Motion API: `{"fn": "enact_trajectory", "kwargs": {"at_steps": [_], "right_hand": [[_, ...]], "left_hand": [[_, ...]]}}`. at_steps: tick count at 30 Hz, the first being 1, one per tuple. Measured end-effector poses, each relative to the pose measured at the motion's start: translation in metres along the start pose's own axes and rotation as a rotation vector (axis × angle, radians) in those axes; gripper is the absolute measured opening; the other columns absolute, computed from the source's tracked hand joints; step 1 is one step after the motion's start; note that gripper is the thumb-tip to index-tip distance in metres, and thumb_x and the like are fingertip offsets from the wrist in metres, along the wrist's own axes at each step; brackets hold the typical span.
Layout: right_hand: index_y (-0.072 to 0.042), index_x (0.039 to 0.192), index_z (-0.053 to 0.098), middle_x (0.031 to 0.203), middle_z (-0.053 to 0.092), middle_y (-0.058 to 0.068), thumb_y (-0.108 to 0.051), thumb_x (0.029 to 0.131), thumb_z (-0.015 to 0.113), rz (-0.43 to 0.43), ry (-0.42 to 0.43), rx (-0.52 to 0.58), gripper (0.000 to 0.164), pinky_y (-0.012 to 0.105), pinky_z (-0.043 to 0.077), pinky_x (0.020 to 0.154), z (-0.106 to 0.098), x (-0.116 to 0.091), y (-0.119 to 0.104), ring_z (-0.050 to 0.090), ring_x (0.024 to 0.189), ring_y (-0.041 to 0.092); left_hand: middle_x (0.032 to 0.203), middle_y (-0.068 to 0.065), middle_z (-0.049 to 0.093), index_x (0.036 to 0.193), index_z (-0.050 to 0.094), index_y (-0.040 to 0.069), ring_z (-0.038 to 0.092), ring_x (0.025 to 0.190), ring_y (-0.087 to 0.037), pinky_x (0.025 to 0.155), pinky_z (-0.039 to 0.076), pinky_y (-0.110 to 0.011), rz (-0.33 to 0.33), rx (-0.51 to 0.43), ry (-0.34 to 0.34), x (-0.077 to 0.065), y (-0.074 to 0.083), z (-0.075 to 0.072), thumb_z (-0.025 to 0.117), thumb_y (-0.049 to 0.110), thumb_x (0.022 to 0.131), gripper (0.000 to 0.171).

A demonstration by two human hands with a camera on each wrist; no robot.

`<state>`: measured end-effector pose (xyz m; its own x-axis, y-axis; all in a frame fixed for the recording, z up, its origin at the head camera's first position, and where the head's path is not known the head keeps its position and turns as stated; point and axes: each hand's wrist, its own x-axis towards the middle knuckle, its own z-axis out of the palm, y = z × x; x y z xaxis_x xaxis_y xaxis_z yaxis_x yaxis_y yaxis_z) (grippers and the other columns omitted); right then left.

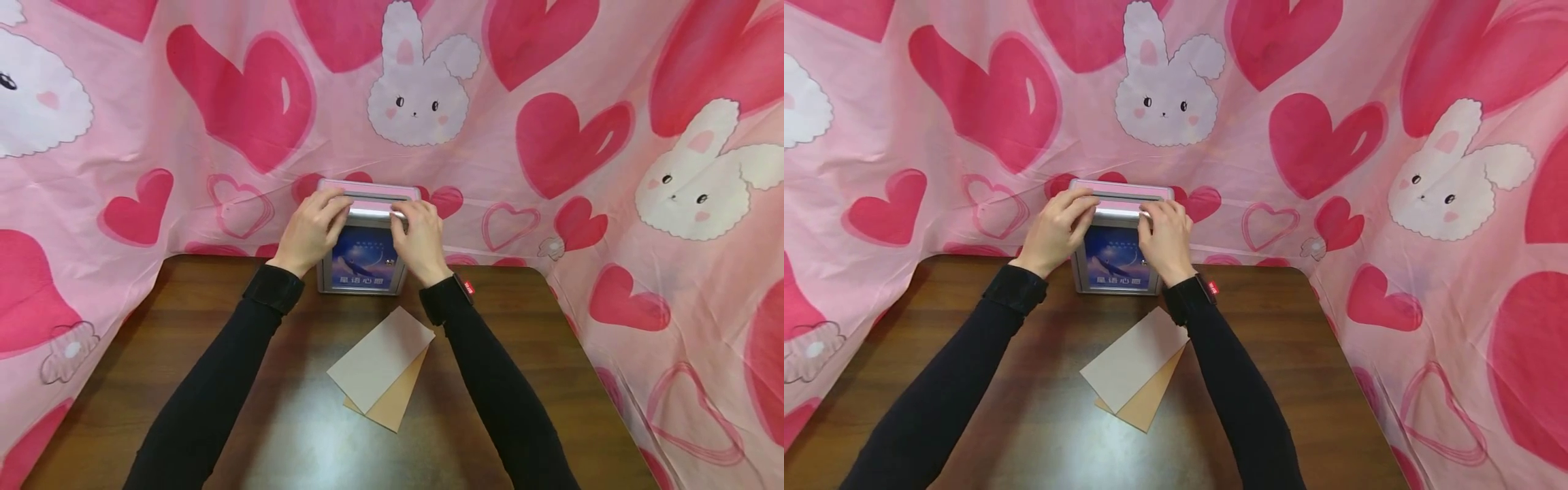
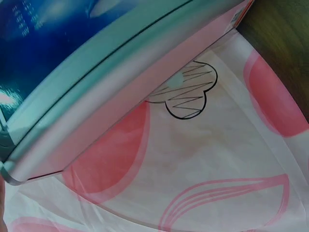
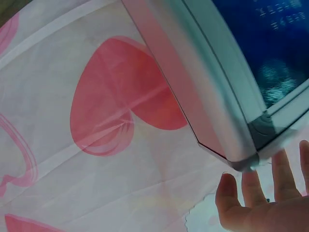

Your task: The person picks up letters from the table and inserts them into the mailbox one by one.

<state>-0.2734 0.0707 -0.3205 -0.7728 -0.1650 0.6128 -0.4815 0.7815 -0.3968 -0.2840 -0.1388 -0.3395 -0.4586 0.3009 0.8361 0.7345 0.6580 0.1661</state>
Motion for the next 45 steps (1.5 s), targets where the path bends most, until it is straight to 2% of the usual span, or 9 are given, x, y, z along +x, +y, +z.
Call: {"fn": "enact_trajectory", "kwargs": {"at_steps": [4,9,14,17,20,27,32,38,45], "right_hand": [[-0.007,0.108,0.070,0.122,0.063,0.012,-0.014,0.089,0.057,0.005,0.019,-0.003,0.024,0.056,0.030,0.100,-0.006,-0.023,0.001,0.040,0.124,0.029],[-0.005,0.106,0.069,0.128,0.058,0.018,-0.010,0.086,0.058,-0.003,0.084,0.017,0.023,0.061,0.020,0.104,-0.013,-0.054,0.004,0.033,0.129,0.035],[-0.005,0.105,0.070,0.124,0.060,0.017,-0.010,0.086,0.059,0.021,0.062,0.042,0.023,0.062,0.023,0.101,-0.015,-0.079,0.012,0.037,0.126,0.035],[-0.005,0.107,0.069,0.123,0.060,0.016,-0.011,0.086,0.060,0.049,0.013,0.048,0.024,0.063,0.025,0.100,-0.012,-0.093,0.017,0.039,0.124,0.035],[-0.006,0.110,0.069,0.124,0.060,0.016,-0.012,0.087,0.061,0.089,-0.055,0.042,0.025,0.063,0.027,0.099,-0.007,-0.106,0.023,0.040,0.123,0.035],[-0.011,0.118,0.066,0.127,0.059,0.014,-0.020,0.088,0.063,0.179,-0.326,0.035,0.032,0.066,0.030,0.095,0.006,-0.140,0.030,0.042,0.121,0.034],[-0.010,0.120,0.064,0.128,0.058,0.015,-0.023,0.088,0.064,0.193,-0.463,0.020,0.035,0.066,0.035,0.092,0.015,-0.169,0.032,0.043,0.120,0.036],[-0.008,0.121,0.062,0.128,0.057,0.017,-0.024,0.089,0.062,0.179,-0.579,0.042,0.036,0.065,0.037,0.090,0.022,-0.204,0.028,0.043,0.122,0.036],[-0.007,0.122,0.061,0.128,0.055,0.017,-0.024,0.090,0.062,0.190,-0.600,0.112,0.037,0.063,0.037,0.091,0.022,-0.236,0.021,0.042,0.122,0.033]], "left_hand": [[0.113,-0.022,0.062,0.105,0.068,-0.002,0.055,0.107,-0.033,0.095,0.047,-0.051,0.042,-0.017,0.018,-0.012,0.011,0.002,0.065,0.006,0.086,0.021],[0.113,-0.022,0.060,0.106,0.069,-0.002,0.052,0.111,-0.033,0.095,0.046,-0.050,0.091,-0.018,-0.017,-0.036,0.025,0.006,0.067,0.007,0.085,0.023],[0.110,-0.021,0.062,0.103,0.070,-0.002,0.052,0.110,-0.033,0.095,0.047,-0.049,0.085,-0.033,-0.040,-0.061,0.034,0.015,0.068,0.006,0.084,0.021],[0.107,-0.021,0.064,0.101,0.070,-0.001,0.053,0.108,-0.033,0.091,0.048,-0.050,0.069,-0.038,-0.090,-0.076,0.039,0.024,0.069,0.007,0.084,0.019],[0.105,-0.020,0.064,0.100,0.071,0.001,0.055,0.105,-0.032,0.090,0.049,-0.050,0.050,-0.035,-0.178,-0.091,0.041,0.036,0.068,0.010,0.085,0.018],[0.104,-0.014,0.065,0.101,0.071,0.005,0.056,0.101,-0.028,0.086,0.051,-0.050,-0.053,-0.061,-0.375,-0.129,0.043,0.064,0.065,0.018,0.089,0.019],[0.101,-0.010,0.064,0.104,0.070,0.006,0.057,0.095,-0.025,0.080,0.053,-0.047,-0.053,-0.053,-0.515,-0.151,0.044,0.082,0.062,0.023,0.092,0.022],[0.100,-0.010,0.063,0.108,0.067,0.006,0.058,0.095,-0.025,0.075,0.052,-0.046,-0.037,-0.029,-0.651,-0.162,0.051,0.096,0.062,0.025,0.091,0.026],[0.103,-0.009,0.062,0.121,0.061,0.007,0.060,0.095,-0.025,0.078,0.054,-0.045,-0.086,0.011,-0.800,-0.147,0.063,0.116,0.060,0.038,0.091,0.042]]}}
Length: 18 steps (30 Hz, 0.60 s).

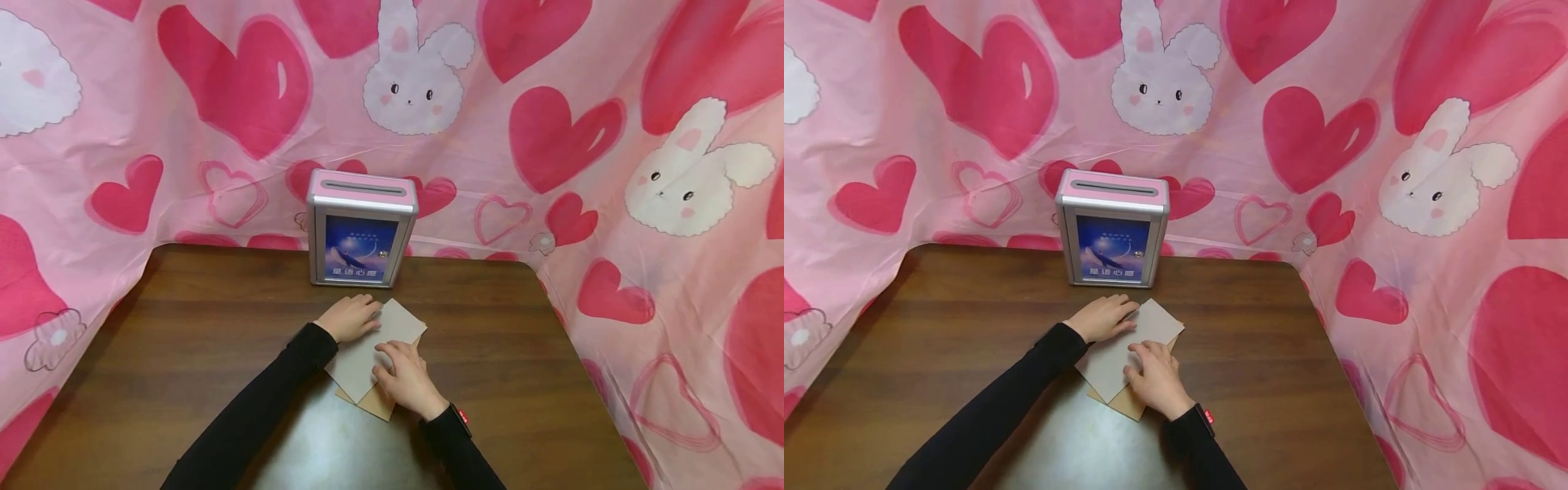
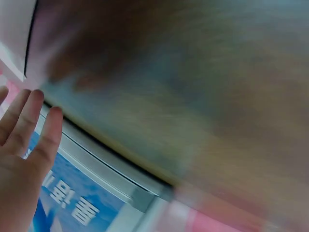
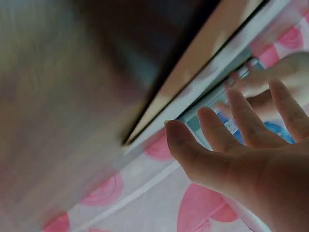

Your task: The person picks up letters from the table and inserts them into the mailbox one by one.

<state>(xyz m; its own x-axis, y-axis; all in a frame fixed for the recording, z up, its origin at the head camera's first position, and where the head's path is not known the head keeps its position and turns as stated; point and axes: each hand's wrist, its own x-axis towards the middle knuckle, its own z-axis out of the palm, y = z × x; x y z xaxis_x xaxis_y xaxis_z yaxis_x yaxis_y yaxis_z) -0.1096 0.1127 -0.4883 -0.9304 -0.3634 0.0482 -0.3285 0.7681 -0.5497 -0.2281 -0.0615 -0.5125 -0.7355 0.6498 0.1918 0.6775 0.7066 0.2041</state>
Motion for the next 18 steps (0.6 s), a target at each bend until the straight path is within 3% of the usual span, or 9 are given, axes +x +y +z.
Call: {"fn": "enact_trajectory", "kwargs": {"at_steps": [6,11,18], "right_hand": [[-0.006,0.121,0.062,0.130,0.055,0.017,-0.024,0.090,0.062,-0.013,0.004,0.038,0.036,0.062,0.038,0.090,0.004,-0.014,-0.001,0.042,0.121,0.033],[-0.005,0.122,0.062,0.131,0.054,0.019,-0.023,0.091,0.061,0.001,0.006,0.055,0.036,0.064,0.036,0.092,0.005,-0.019,-0.003,0.041,0.122,0.035],[-0.005,0.123,0.061,0.130,0.053,0.019,-0.022,0.090,0.062,0.025,0.026,0.082,0.037,0.066,0.034,0.093,0.004,-0.023,-0.003,0.039,0.122,0.036]], "left_hand": [[0.115,-0.013,0.062,0.130,0.056,0.011,0.060,0.103,-0.029,0.082,0.055,-0.047,-0.130,-0.007,-0.111,0.029,0.010,0.004,0.058,0.050,0.088,0.057],[0.124,-0.015,0.060,0.131,0.055,0.013,0.059,0.107,-0.031,0.087,0.052,-0.049,-0.227,-0.010,-0.165,0.042,0.015,0.006,0.061,0.060,0.081,0.069],[0.130,-0.021,0.056,0.135,0.048,0.008,0.055,0.112,-0.036,0.090,0.049,-0.053,-0.330,-0.076,-0.233,0.053,0.026,-0.003,0.076,0.052,0.071,0.083]]}}
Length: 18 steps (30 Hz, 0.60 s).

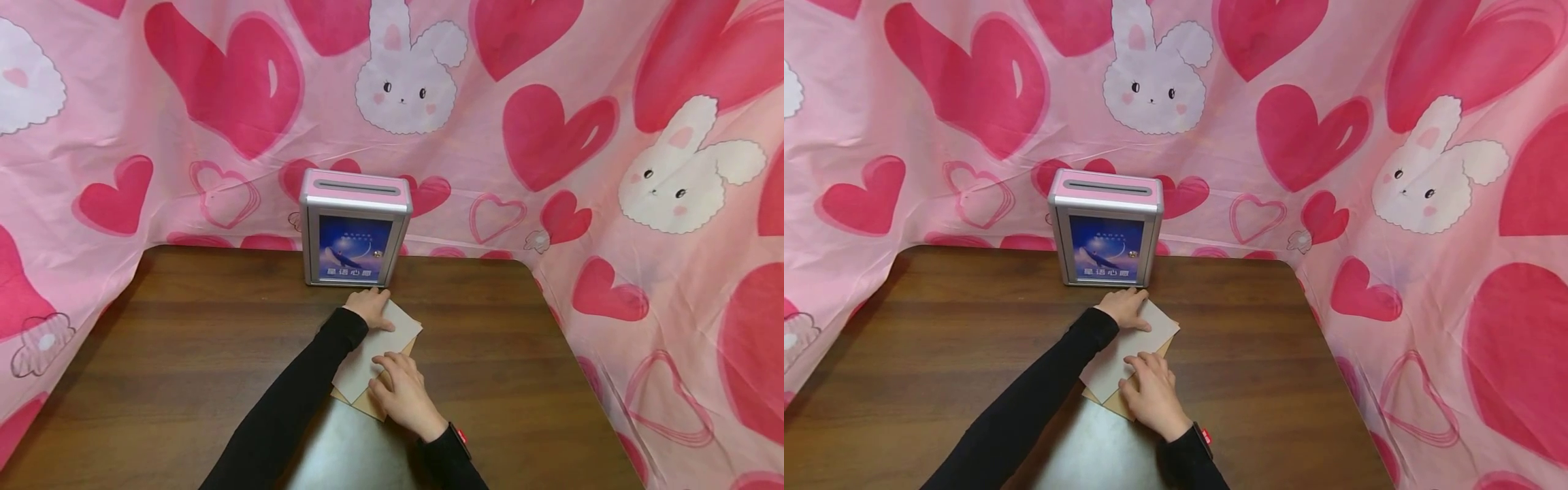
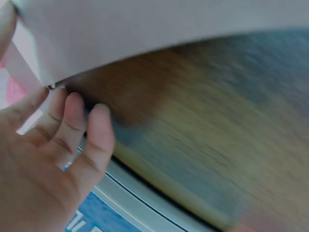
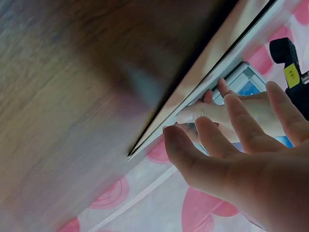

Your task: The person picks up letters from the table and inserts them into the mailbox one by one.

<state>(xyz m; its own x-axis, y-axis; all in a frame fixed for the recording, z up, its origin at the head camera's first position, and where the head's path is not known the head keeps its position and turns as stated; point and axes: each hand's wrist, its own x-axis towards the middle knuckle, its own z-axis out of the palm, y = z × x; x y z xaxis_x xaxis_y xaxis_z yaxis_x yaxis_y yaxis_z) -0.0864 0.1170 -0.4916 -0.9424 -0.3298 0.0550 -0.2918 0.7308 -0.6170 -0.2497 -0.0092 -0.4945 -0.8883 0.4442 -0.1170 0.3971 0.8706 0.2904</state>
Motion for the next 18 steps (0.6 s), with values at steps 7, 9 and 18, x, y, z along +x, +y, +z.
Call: {"fn": "enact_trajectory", "kwargs": {"at_steps": [7,9,18], "right_hand": [[-0.005,0.122,0.061,0.132,0.052,0.020,-0.020,0.090,0.061,0.034,0.040,0.030,0.035,0.067,0.033,0.093,-0.001,-0.005,0.004,0.037,0.125,0.038],[-0.005,0.122,0.062,0.132,0.052,0.020,-0.020,0.090,0.061,0.048,0.054,0.038,0.035,0.067,0.032,0.093,0.000,-0.006,0.006,0.036,0.125,0.038],[-0.003,0.120,0.062,0.132,0.051,0.023,-0.016,0.090,0.061,0.073,0.122,0.073,0.033,0.067,0.033,0.094,-0.002,-0.011,0.015,0.036,0.124,0.039]], "left_hand": [[0.131,-0.022,0.054,0.128,0.051,0.000,0.048,0.117,-0.037,0.095,0.046,-0.052,-0.155,-0.082,-0.084,0.010,0.020,-0.010,0.083,0.032,0.070,0.073],[0.131,-0.022,0.053,0.127,0.052,0.000,0.048,0.118,-0.037,0.096,0.046,-0.051,-0.195,-0.083,-0.110,0.012,0.027,-0.013,0.083,0.029,0.071,0.070],[0.131,-0.019,0.056,0.129,0.055,0.003,0.049,0.120,-0.034,0.100,0.043,-0.050,-0.162,-0.169,-0.116,0.014,0.022,-0.010,0.077,0.027,0.078,0.061]]}}
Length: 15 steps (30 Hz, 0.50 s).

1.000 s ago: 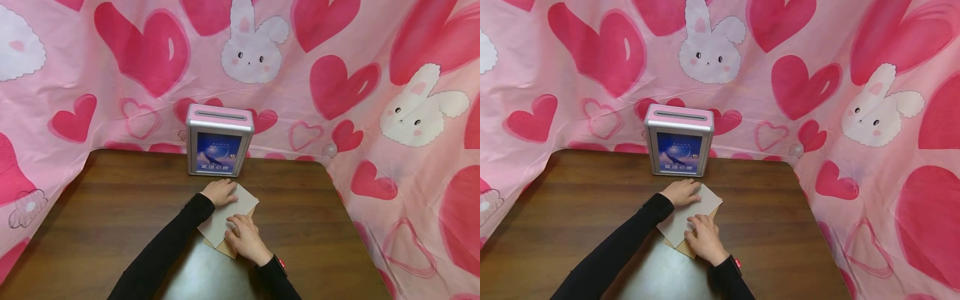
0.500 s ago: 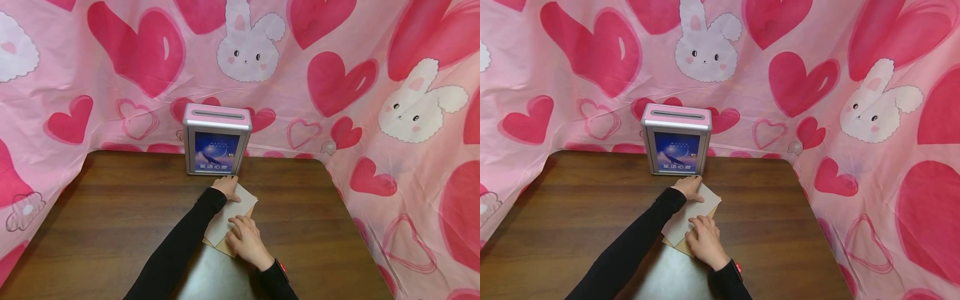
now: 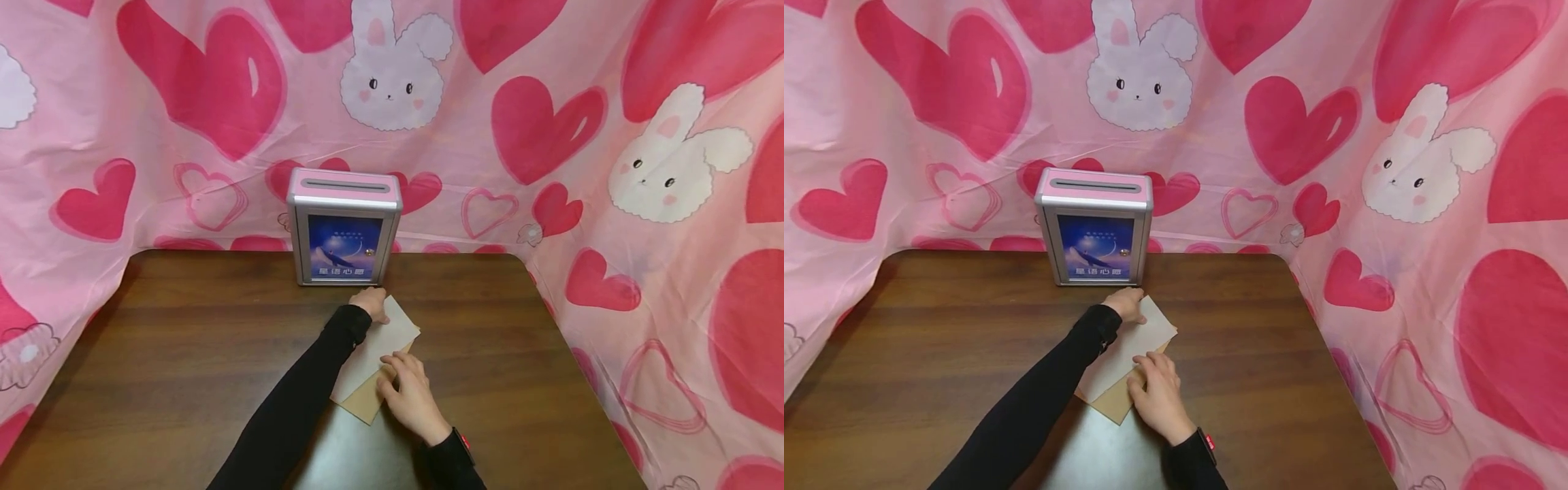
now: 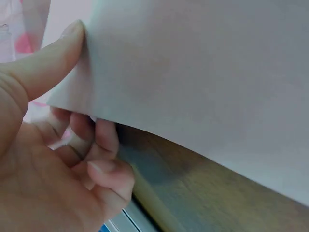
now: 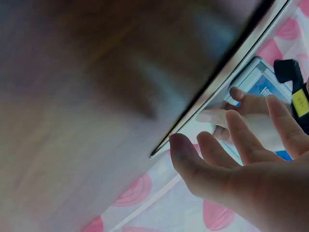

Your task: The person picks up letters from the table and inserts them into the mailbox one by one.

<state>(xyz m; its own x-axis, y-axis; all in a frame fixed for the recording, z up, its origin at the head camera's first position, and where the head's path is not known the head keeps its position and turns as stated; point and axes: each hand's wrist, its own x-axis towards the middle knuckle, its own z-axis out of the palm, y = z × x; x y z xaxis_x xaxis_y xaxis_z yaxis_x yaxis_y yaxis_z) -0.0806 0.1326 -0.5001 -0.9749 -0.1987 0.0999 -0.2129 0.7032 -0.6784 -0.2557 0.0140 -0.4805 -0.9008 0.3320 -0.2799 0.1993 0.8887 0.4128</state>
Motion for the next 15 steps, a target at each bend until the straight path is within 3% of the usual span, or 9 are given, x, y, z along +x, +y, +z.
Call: {"fn": "enact_trajectory", "kwargs": {"at_steps": [4,7,10,15], "right_hand": [[-0.003,0.120,0.062,0.131,0.052,0.023,-0.015,0.089,0.062,0.027,0.073,0.049,0.033,0.062,0.038,0.097,-0.004,0.001,0.002,0.041,0.122,0.037],[-0.003,0.122,0.061,0.132,0.052,0.022,-0.014,0.089,0.063,0.056,0.126,0.089,0.035,0.061,0.039,0.097,-0.009,0.002,0.002,0.044,0.121,0.036],[-0.002,0.130,0.054,0.135,0.049,0.023,-0.014,0.089,0.062,0.103,0.135,0.138,0.043,0.062,0.038,0.099,-0.013,0.003,0.001,0.043,0.124,0.038],[0.002,0.142,0.036,0.133,0.050,0.026,-0.014,0.091,0.062,0.184,0.126,0.261,0.060,0.058,0.046,0.094,-0.017,0.004,0.002,0.052,0.117,0.036]], "left_hand": [[0.130,-0.017,0.059,0.131,0.055,0.003,0.053,0.116,-0.031,0.099,0.045,-0.047,0.071,-0.109,0.013,-0.008,-0.006,-0.002,0.073,0.023,0.083,0.056],[0.111,-0.015,0.067,0.118,0.062,0.002,0.060,0.095,-0.027,0.086,0.051,-0.043,0.119,-0.236,0.036,-0.015,-0.010,-0.004,0.070,0.021,0.084,0.040],[0.086,-0.009,0.066,0.098,0.066,0.003,0.056,0.072,-0.020,0.070,0.050,-0.037,0.178,-0.329,0.071,-0.022,-0.016,-0.007,0.067,0.021,0.087,0.021],[0.071,-0.004,0.061,0.089,0.067,0.006,0.053,0.060,-0.014,0.058,0.046,-0.030,0.205,-0.501,0.100,-0.038,-0.024,-0.016,0.061,0.022,0.093,0.018]]}}
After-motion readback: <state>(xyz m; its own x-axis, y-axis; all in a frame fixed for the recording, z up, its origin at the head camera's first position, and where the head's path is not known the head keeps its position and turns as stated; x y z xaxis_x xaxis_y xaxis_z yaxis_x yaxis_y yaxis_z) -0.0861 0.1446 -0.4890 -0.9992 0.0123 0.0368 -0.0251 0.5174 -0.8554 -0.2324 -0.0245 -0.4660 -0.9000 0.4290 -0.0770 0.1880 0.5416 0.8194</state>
